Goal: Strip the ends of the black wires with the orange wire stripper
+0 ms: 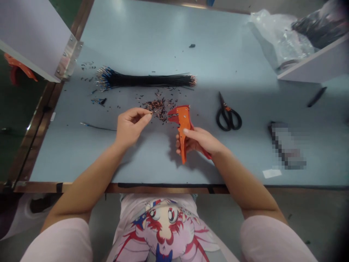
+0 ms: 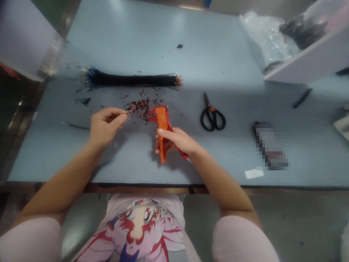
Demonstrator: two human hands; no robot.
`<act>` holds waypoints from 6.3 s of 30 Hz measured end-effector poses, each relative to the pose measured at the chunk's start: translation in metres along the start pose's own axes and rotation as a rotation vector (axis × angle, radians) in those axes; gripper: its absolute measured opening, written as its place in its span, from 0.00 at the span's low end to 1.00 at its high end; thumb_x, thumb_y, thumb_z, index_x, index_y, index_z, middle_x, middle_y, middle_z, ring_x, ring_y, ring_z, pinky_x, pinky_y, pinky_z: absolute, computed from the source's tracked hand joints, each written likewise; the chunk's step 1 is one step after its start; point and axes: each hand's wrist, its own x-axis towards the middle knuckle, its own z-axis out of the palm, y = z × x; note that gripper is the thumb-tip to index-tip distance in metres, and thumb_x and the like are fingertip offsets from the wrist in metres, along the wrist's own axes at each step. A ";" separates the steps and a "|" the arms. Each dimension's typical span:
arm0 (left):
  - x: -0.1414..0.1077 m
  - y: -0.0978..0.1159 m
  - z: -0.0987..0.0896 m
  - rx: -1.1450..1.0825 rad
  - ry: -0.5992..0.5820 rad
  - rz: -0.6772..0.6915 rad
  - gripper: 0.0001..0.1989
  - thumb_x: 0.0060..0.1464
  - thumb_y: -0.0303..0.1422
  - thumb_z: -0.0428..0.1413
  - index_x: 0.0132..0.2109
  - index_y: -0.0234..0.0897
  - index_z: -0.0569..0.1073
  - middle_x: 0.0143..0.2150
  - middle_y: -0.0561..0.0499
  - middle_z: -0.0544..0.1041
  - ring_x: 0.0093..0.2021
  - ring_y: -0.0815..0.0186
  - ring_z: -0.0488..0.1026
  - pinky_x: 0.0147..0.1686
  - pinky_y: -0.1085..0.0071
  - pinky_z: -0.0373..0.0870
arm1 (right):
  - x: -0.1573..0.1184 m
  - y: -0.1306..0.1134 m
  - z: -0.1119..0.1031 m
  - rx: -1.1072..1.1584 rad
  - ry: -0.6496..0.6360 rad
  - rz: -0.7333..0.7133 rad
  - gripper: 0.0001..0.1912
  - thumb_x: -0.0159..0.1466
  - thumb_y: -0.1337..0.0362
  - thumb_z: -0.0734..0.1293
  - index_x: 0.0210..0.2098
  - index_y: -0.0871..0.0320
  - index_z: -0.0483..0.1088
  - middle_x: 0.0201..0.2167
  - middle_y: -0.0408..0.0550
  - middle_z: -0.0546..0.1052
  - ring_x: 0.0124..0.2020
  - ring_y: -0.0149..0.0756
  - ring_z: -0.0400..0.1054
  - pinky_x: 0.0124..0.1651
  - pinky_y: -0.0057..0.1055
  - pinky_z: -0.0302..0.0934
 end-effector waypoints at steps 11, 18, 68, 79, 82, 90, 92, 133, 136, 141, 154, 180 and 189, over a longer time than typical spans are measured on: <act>-0.005 0.002 0.002 0.034 0.009 0.091 0.01 0.45 0.30 0.60 0.29 0.38 0.75 0.24 0.55 0.75 0.25 0.72 0.70 0.27 0.75 0.67 | -0.001 0.008 0.006 -0.030 -0.121 -0.071 0.19 0.56 0.54 0.72 0.39 0.62 0.68 0.31 0.50 0.77 0.30 0.41 0.76 0.34 0.38 0.71; -0.011 0.003 0.005 0.062 -0.057 0.253 0.01 0.47 0.28 0.59 0.30 0.38 0.76 0.26 0.54 0.74 0.28 0.72 0.69 0.28 0.75 0.65 | -0.001 0.011 0.005 0.013 -0.255 -0.101 0.21 0.56 0.53 0.72 0.39 0.63 0.68 0.32 0.51 0.77 0.32 0.43 0.77 0.36 0.38 0.71; 0.019 -0.036 -0.015 0.308 -0.071 0.045 0.02 0.49 0.31 0.57 0.31 0.37 0.73 0.26 0.53 0.75 0.20 0.74 0.62 0.21 0.76 0.56 | 0.009 0.014 0.009 -0.064 -0.094 -0.160 0.23 0.54 0.61 0.73 0.46 0.59 0.66 0.47 0.55 0.73 0.34 0.40 0.77 0.32 0.36 0.73; -0.010 0.006 0.000 0.144 -0.010 0.337 0.02 0.49 0.28 0.57 0.31 0.39 0.73 0.27 0.55 0.74 0.26 0.73 0.67 0.26 0.76 0.62 | -0.002 0.013 0.021 0.005 -0.197 -0.208 0.16 0.55 0.62 0.73 0.38 0.62 0.67 0.31 0.48 0.75 0.30 0.39 0.75 0.31 0.39 0.72; -0.015 0.008 0.001 0.138 -0.051 0.381 0.03 0.50 0.27 0.57 0.31 0.39 0.74 0.26 0.56 0.73 0.25 0.73 0.67 0.25 0.76 0.61 | -0.005 0.014 0.022 0.028 -0.256 -0.203 0.16 0.55 0.63 0.73 0.39 0.62 0.66 0.31 0.48 0.76 0.30 0.40 0.75 0.30 0.40 0.73; -0.020 0.007 0.006 0.133 -0.091 0.447 0.02 0.52 0.27 0.57 0.32 0.38 0.74 0.25 0.55 0.72 0.25 0.74 0.65 0.25 0.77 0.60 | -0.007 0.019 0.023 0.071 -0.366 -0.238 0.14 0.58 0.63 0.72 0.39 0.64 0.67 0.31 0.49 0.76 0.30 0.40 0.75 0.34 0.40 0.72; -0.021 0.007 0.008 0.116 -0.086 0.456 0.02 0.52 0.27 0.57 0.33 0.37 0.74 0.25 0.55 0.72 0.26 0.74 0.66 0.26 0.77 0.61 | -0.007 0.020 0.023 0.070 -0.369 -0.228 0.15 0.58 0.62 0.72 0.39 0.64 0.67 0.31 0.49 0.76 0.30 0.40 0.75 0.33 0.40 0.72; -0.023 0.017 0.004 0.397 -0.075 0.579 0.04 0.51 0.24 0.55 0.30 0.36 0.72 0.22 0.57 0.68 0.22 0.75 0.62 0.24 0.76 0.59 | -0.006 0.015 0.023 -0.287 -0.218 -0.289 0.15 0.62 0.54 0.67 0.31 0.61 0.66 0.22 0.46 0.74 0.23 0.33 0.72 0.25 0.28 0.70; -0.023 0.017 0.004 0.425 -0.077 0.560 0.04 0.50 0.24 0.55 0.29 0.36 0.72 0.21 0.57 0.68 0.22 0.75 0.62 0.25 0.76 0.58 | -0.006 0.015 0.025 -0.285 -0.204 -0.294 0.16 0.62 0.54 0.67 0.29 0.62 0.66 0.21 0.46 0.73 0.22 0.33 0.71 0.23 0.27 0.69; -0.022 0.015 0.004 0.443 -0.098 0.542 0.05 0.49 0.24 0.54 0.28 0.37 0.71 0.21 0.57 0.68 0.22 0.74 0.63 0.25 0.76 0.58 | -0.004 0.018 0.025 -0.325 -0.184 -0.275 0.17 0.63 0.53 0.65 0.26 0.61 0.67 0.19 0.46 0.73 0.20 0.32 0.70 0.24 0.27 0.68; -0.023 0.010 0.007 0.400 -0.064 0.516 0.06 0.47 0.24 0.54 0.25 0.37 0.70 0.18 0.58 0.64 0.20 0.74 0.59 0.22 0.75 0.55 | 0.000 0.022 0.026 -0.213 -0.132 -0.234 0.20 0.61 0.54 0.67 0.21 0.60 0.64 0.13 0.42 0.69 0.13 0.29 0.65 0.16 0.23 0.61; 0.002 -0.010 -0.003 0.244 0.008 0.245 0.02 0.46 0.28 0.59 0.28 0.38 0.77 0.24 0.54 0.76 0.25 0.72 0.70 0.25 0.77 0.65 | 0.007 0.011 0.006 -0.033 -0.043 0.027 0.17 0.57 0.56 0.71 0.37 0.62 0.67 0.30 0.53 0.78 0.29 0.43 0.77 0.28 0.36 0.72; -0.007 -0.011 0.004 0.194 0.002 0.182 0.03 0.51 0.31 0.58 0.35 0.37 0.76 0.27 0.54 0.77 0.26 0.72 0.73 0.29 0.76 0.69 | 0.009 0.015 0.010 0.127 -0.144 -0.003 0.17 0.55 0.58 0.72 0.38 0.63 0.68 0.30 0.52 0.78 0.32 0.44 0.77 0.33 0.36 0.72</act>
